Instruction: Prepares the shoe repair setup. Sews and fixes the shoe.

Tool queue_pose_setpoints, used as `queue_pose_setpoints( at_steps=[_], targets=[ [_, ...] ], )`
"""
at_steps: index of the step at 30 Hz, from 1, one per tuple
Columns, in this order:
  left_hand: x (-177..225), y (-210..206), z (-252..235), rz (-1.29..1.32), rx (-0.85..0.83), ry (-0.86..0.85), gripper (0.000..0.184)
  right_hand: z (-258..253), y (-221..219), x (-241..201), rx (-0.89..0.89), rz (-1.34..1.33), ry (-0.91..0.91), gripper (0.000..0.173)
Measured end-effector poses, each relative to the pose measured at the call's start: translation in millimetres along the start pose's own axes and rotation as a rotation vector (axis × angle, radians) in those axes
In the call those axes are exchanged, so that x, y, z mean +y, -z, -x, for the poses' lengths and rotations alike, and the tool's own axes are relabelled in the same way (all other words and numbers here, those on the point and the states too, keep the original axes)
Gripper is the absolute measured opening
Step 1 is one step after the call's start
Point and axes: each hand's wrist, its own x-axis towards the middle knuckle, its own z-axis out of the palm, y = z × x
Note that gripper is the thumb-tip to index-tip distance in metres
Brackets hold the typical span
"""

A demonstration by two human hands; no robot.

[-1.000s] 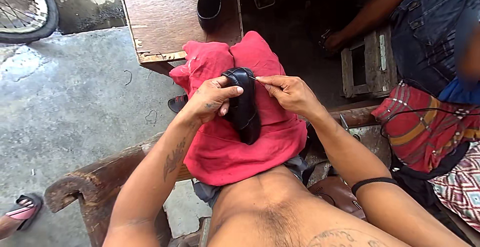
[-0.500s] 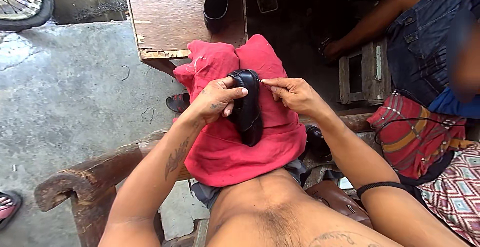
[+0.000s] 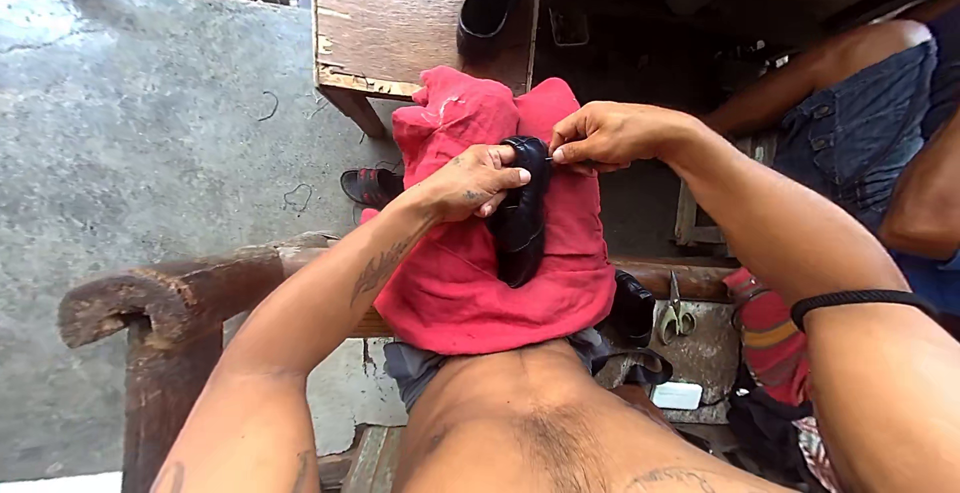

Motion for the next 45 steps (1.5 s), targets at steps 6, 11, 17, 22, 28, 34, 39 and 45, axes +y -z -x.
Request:
queue_pose_setpoints(
  at_steps=[6,11,17,22,28,34,39,45],
  targets=[
    [7,-4,10,-0.077,0.081,-0.078,0.019,-1,3,3,0.068,0.129,0.127,0.02],
    [-15,48,110,-0.226,0.599,-0.242,0.024,93,29,57,0.78,0.502,0.106,0.043],
    [-44,73,161,-1.045,0.952,0.103,0.033,75,-45,39,0.935,0.643,0.286,0.028],
    [-2,-23,53,-1.207,0.635,-0.242,0.026,16,-79,6,0.733,0.766,0.232,0.02],
    [1,-8,38,-1.278,0.448,-0.443,0.02,14,-73,10,0.726,0.726,0.175,0.023],
    [2,17,66,-0.131,0.043,-0.562,0.01,10,-78,9,0.703,0.728,0.094,0.024],
    [3,-20,25,-0.729,0.426,-0.227,0.031,8,-75,25,0.762,0.606,0.196,0.023],
    [-7,-33,5,-0.87,0.56,-0.148,0.025,3,-69,35,0.806,0.589,0.334,0.022]
  ],
)
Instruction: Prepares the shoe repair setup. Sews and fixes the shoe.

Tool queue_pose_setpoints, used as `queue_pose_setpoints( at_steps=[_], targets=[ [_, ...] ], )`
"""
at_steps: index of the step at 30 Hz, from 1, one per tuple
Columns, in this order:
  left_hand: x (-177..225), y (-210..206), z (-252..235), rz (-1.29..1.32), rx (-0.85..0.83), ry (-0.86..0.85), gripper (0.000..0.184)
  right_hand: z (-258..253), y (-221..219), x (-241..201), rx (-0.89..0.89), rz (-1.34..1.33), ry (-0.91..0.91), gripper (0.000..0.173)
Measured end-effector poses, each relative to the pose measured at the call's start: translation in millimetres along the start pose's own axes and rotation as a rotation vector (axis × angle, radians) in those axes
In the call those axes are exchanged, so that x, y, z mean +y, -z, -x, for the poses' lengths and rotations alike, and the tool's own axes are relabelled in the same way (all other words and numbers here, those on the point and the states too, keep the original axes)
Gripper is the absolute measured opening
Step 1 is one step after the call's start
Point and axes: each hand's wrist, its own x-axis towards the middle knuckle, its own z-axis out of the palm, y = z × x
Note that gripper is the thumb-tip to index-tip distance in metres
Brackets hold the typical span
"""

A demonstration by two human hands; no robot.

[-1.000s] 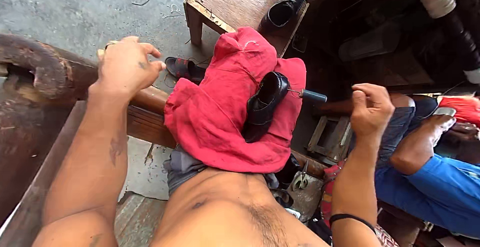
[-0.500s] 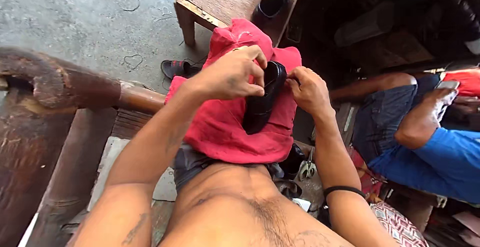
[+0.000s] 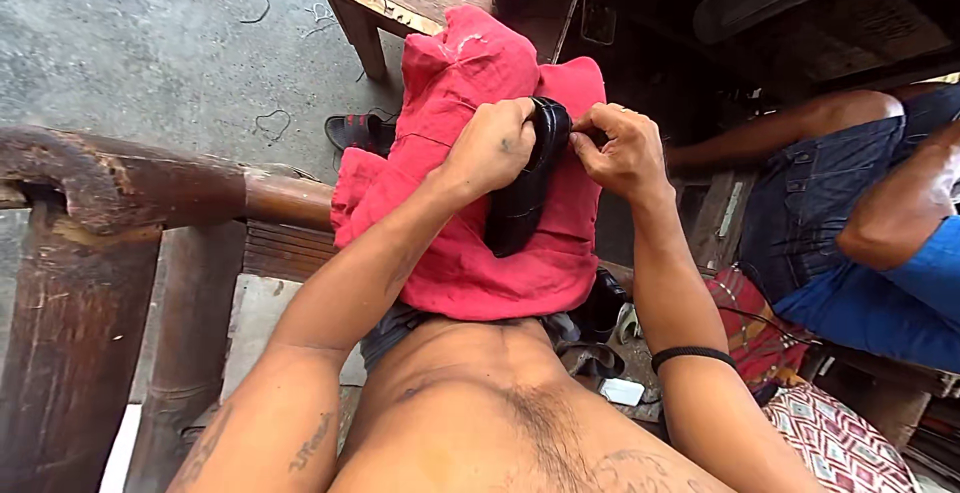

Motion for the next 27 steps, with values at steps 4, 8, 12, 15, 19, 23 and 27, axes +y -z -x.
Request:
queue_pose_setpoints(
  at_steps=[4,8,12,15,19,23,27],
  targets=[
    [-5,1,-7,0.163,-0.026,0.013,0.022,0,-3,8,0.043,-0.042,0.072,0.02],
    [-2,3,-11,0.057,-0.133,0.04,0.02,5,-7,3,0.032,-0.076,0.056,0.019],
    [1,6,-9,-0.096,-0.188,-0.016,0.023,13,1,1,0.016,0.032,-0.085,0.033],
    [0,-2,-6,-0.061,-0.072,-0.06,0.023,26,9,16,0.048,0.173,-0.321,0.063],
    [-16,-18,3,-0.027,0.165,-0.217,0.024,76,16,48,0.009,0.179,-0.668,0.073],
    [-9,-16,8,-0.365,0.159,-0.24,0.026,120,-12,35,-0.047,-0.028,-0.605,0.062],
    [-5,-2,9,-0.489,0.026,-0.181,0.025,125,-27,7,-0.069,-0.341,-0.464,0.063]
  ],
)
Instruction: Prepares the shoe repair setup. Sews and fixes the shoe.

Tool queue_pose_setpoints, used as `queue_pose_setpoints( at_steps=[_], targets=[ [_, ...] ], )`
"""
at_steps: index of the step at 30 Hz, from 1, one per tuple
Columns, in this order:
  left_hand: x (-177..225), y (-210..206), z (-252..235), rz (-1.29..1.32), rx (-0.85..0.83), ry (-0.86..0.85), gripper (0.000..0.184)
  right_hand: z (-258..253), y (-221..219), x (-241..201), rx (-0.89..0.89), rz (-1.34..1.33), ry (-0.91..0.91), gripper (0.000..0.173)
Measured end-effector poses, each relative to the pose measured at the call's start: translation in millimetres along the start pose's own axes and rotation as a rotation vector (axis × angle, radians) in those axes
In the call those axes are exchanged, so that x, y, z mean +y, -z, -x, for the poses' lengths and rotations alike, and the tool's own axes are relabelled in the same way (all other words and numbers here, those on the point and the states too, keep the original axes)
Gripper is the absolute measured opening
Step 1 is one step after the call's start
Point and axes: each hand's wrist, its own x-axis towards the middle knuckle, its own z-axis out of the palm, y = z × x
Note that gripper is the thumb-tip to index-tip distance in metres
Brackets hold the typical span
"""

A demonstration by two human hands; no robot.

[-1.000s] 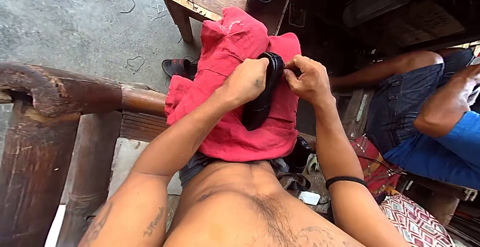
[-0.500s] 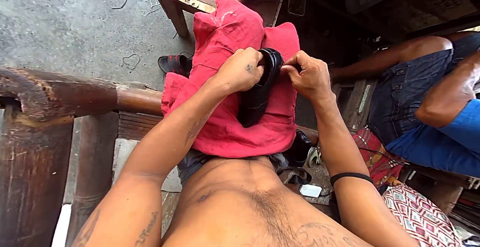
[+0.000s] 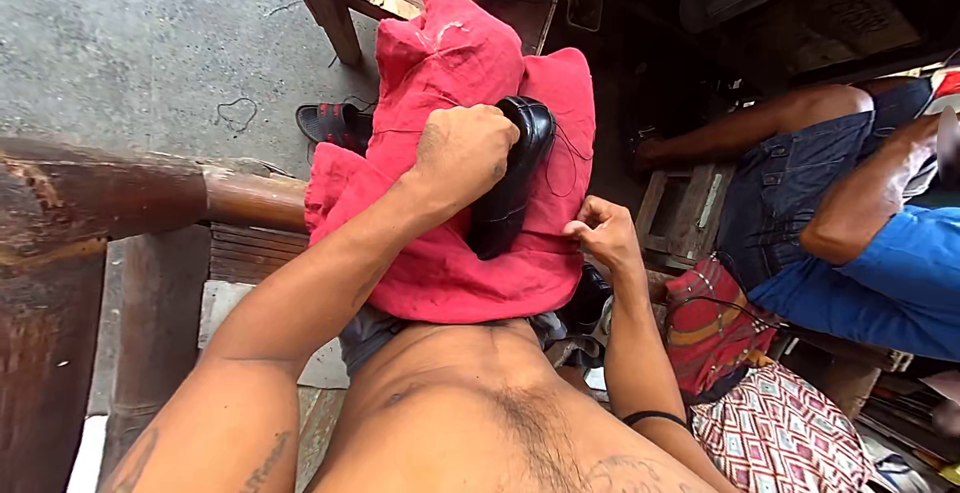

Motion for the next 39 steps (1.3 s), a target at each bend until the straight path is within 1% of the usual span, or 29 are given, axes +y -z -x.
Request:
queue_pose_setpoints(
  at_steps=[2,3,4,6,8,10,12,14,15,17,18,19,20,21,22,23,24,25,27,29,30,31,33,34,35,36,37,38,39],
  targets=[
    [-4,-1,-1,0.024,-0.021,0.01,0.025,1,-1,-12,0.07,-0.149,0.119,0.051],
    [-5,-1,-2,0.034,-0.028,0.018,0.025,-1,0,-23,0.116,-0.178,0.172,0.043],
    [-5,-2,-3,0.04,-0.035,0.026,0.024,-5,-1,-35,0.178,-0.16,0.2,0.036],
    [-5,-4,-4,0.044,-0.038,0.036,0.024,-17,-7,-60,0.314,-0.002,0.175,0.026],
    [-4,-5,-5,0.05,-0.029,0.036,0.024,-40,-19,-73,0.438,0.13,0.157,0.024],
    [-3,-6,-4,0.062,-0.021,0.038,0.025,-48,-30,-79,0.503,0.183,0.172,0.018],
    [-3,-5,-3,0.073,-0.014,0.045,0.025,-38,-30,-87,0.54,0.194,0.237,0.015],
    [-4,-5,-1,0.086,-0.01,0.05,0.025,-30,-26,-89,0.481,0.138,0.243,0.014],
    [-3,-5,0,0.09,-0.02,0.052,0.025,-23,-22,-90,0.386,0.1,0.198,0.014],
    [-5,-5,-3,0.085,-0.022,0.047,0.024,-17,-10,-86,0.136,0.075,0.04,0.018],
    [-5,-6,-2,0.089,-0.03,0.041,0.025,-13,-2,-81,0.036,0.115,-0.062,0.025],
    [-5,-6,-3,0.094,-0.032,0.036,0.026,-12,7,-76,0.02,0.169,-0.15,0.038],
    [-6,-6,-3,0.096,-0.028,0.028,0.027,-12,14,-72,0.084,0.216,-0.209,0.051],
    [-6,-6,-3,0.098,-0.029,0.025,0.027,-13,17,-71,0.18,0.258,-0.255,0.059],
    [-5,-7,-4,0.1,-0.034,0.03,0.028,-16,17,-75,0.262,0.288,-0.267,0.059],
    [-4,-8,-4,0.1,-0.044,0.037,0.028,-23,13,-80,0.298,0.288,-0.233,0.05],
    [-4,-9,-6,0.1,-0.044,0.044,0.028,-34,8,-85,0.276,0.234,-0.174,0.039],
    [-3,-9,-7,0.096,-0.044,0.052,0.027,-47,0,-84,0.247,0.163,-0.107,0.034],
    [-4,-6,-1,0.103,-0.027,0.049,0.025,-50,-8,-76,0.182,-0.008,0.034,0.022],
    [-18,6,16,0.128,0.043,0.045,0.024,-32,13,-54,0.077,-0.096,0.093,0.02],
    [-31,12,31,0.133,0.078,0.073,0.025,-19,25,-31,0.054,-0.108,0.051,0.02],
    [-48,18,48,0.124,0.094,0.113,0.026,-6,36,-2,0.056,-0.097,-0.037,0.022],
    [-88,25,82,0.1,0.088,0.188,0.026,14,45,65,0.067,0.019,-0.289,0.025],
    [-106,28,98,0.129,0.059,0.197,0.026,21,43,90,0.013,0.116,-0.446,0.027],
    [-117,31,112,0.202,0.034,0.163,0.026,21,38,102,-0.054,0.208,-0.57,0.029],
    [-123,30,120,0.319,0.047,0.089,0.025,16,32,98,-0.083,0.252,-0.61,0.03],
    [-120,27,122,0.497,0.081,-0.008,0.022,8,25,80,-0.032,0.23,-0.552,0.031],
    [-111,25,119,0.724,0.094,-0.13,0.022,0,16,57,0.053,0.156,-0.44,0.033],
    [-100,22,112,0.991,0.088,-0.269,0.025,-7,7,29,0.13,0.071,-0.313,0.039]
  ],
)
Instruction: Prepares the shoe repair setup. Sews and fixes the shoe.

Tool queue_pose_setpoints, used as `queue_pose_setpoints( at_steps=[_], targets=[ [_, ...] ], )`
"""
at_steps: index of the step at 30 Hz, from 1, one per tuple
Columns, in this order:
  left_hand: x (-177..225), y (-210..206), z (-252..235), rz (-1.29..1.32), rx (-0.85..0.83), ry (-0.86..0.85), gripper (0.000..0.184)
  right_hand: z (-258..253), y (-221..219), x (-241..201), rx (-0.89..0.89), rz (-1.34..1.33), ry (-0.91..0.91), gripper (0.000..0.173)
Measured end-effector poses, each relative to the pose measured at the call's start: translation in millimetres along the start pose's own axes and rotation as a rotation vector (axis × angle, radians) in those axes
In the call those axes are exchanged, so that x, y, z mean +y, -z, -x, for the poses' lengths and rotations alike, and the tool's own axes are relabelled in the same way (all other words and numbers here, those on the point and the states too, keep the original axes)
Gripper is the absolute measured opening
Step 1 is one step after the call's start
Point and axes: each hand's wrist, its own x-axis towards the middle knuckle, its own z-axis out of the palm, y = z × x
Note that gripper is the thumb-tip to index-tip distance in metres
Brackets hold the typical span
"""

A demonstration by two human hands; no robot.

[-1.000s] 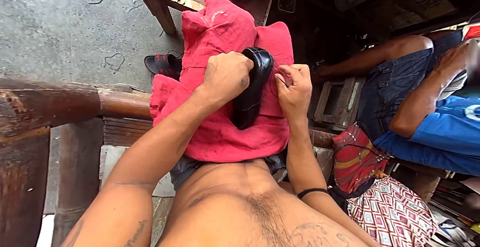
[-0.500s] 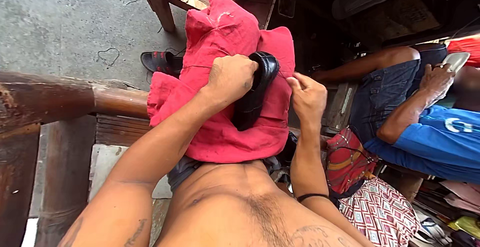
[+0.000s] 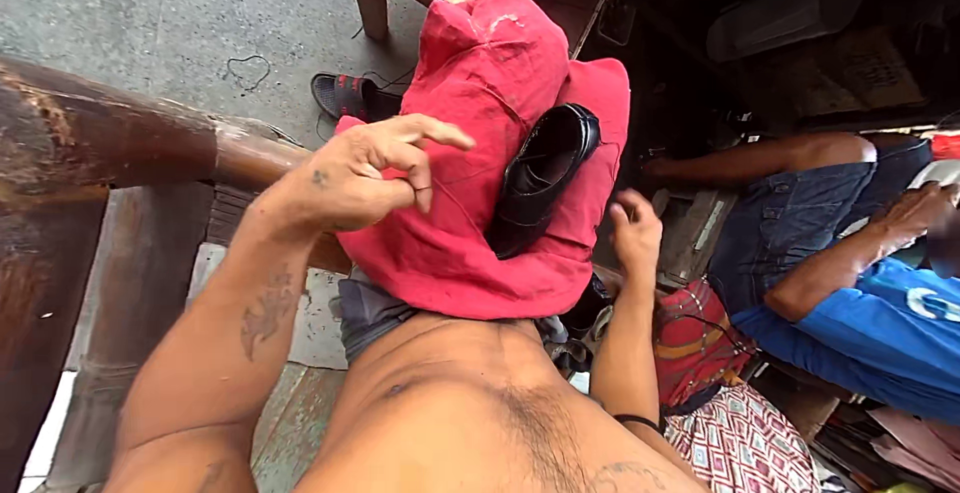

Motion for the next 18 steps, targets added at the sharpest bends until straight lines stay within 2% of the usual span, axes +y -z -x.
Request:
queue_pose_setpoints(
  at_steps=[2,3,4,5,6,8,10,12,13,14,15,16,18],
  targets=[
    [6,-24,-26,0.461,-0.053,-0.167,0.031,2,-11,-62,0.094,-0.114,0.247,0.051],
    [11,-34,-39,0.541,-0.038,-0.186,0.031,-1,-10,-86,0.058,-0.119,0.325,0.056],
    [19,-42,-49,0.507,0.013,-0.162,0.028,-1,-4,-100,-0.008,-0.093,0.365,0.052],
    [27,-47,-55,0.365,0.088,-0.101,0.025,-1,3,-107,-0.042,-0.099,0.388,0.035],
    [34,-46,-60,0.116,0.149,-0.023,0.023,-4,10,-109,-0.068,-0.157,0.411,0.017],
    [37,-42,-62,-0.373,0.17,0.087,0.028,-15,21,-102,-0.248,-0.492,0.459,0.019],
    [31,-46,-58,-0.591,0.142,0.08,0.033,-12,21,-93,-0.368,-0.951,0.462,0.022],
    [24,-55,-56,-0.709,0.113,0.092,0.037,-9,14,-92,-0.313,-1.256,0.449,0.028],
    [22,-59,-56,-0.77,0.103,0.112,0.038,-11,11,-96,-0.232,-1.231,0.424,0.029],
    [21,-63,-55,-0.821,0.085,0.144,0.039,-13,6,-102,-0.124,-1.073,0.396,0.025],
    [22,-67,-54,-0.863,0.067,0.181,0.038,-14,2,-108,-0.036,-0.822,0.36,0.018],
    [24,-69,-52,-0.885,0.047,0.218,0.036,-15,-3,-115,0.017,-0.58,0.311,0.019],
    [28,-72,-42,-0.879,0.007,0.262,0.034,-14,-11,-131,0.08,-0.247,0.213,0.038]
  ],
)
